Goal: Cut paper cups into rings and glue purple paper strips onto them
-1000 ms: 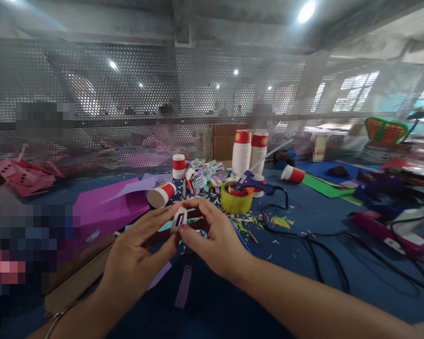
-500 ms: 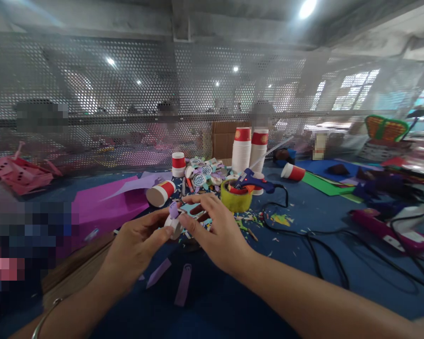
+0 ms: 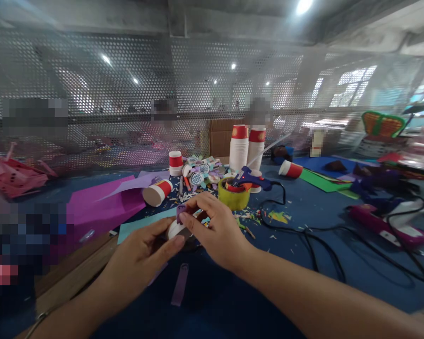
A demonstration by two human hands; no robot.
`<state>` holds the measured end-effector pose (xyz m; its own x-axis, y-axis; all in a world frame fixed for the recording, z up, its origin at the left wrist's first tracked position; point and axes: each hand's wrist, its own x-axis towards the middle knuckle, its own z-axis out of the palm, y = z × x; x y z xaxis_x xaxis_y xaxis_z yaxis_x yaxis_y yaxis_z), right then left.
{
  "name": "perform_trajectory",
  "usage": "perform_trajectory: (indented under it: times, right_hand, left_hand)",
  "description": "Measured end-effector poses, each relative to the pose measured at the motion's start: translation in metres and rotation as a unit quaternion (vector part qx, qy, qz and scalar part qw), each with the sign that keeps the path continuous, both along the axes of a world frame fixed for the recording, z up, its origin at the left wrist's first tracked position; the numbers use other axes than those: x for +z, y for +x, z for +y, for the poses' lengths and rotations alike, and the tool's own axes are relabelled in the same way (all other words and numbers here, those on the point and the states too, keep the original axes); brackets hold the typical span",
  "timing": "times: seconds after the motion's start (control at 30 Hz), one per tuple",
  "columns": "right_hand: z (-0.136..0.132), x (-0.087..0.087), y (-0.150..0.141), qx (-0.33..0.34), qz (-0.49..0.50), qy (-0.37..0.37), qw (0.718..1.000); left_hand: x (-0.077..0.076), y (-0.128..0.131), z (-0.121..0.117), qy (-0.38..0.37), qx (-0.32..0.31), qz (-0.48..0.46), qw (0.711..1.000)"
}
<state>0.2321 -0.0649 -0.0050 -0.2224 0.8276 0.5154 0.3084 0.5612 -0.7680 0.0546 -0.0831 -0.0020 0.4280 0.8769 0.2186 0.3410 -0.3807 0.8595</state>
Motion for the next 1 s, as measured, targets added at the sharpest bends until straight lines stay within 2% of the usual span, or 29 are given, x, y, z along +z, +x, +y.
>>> perform_trajectory:
  times: [0.13, 0.33, 0.57, 0.83, 1.0]
  right_hand:
    - [0.0, 0.0, 0.0, -0.005, -0.001, 0.0, 1.0]
    - [-0.002, -0.001, 0.001, -0.009, -0.003, 0.007, 1.0]
    - [-0.003, 0.001, 0.001, -0.009, -0.003, 0.001, 1.0]
    - [-0.002, -0.002, -0.001, -0.003, 0.003, -0.005, 1.0]
    - [-0.001, -0.003, 0.0, 0.001, 0.009, -0.026, 1.0]
  left_hand:
    - [0.003, 0.001, -0.002, 0.051, 0.021, 0.055, 0.997]
    - [0.003, -0.004, 0.003, 0.071, 0.02, 0.083, 0.994]
    - [0.003, -0.005, 0.006, 0.015, 0.012, 0.008, 1.0]
    - [-0.002, -0.005, 0.009, -0.054, 0.037, -0.05, 0.997]
    - [0.001, -0.004, 0.01, -0.02, 0.041, -0.028, 0.999]
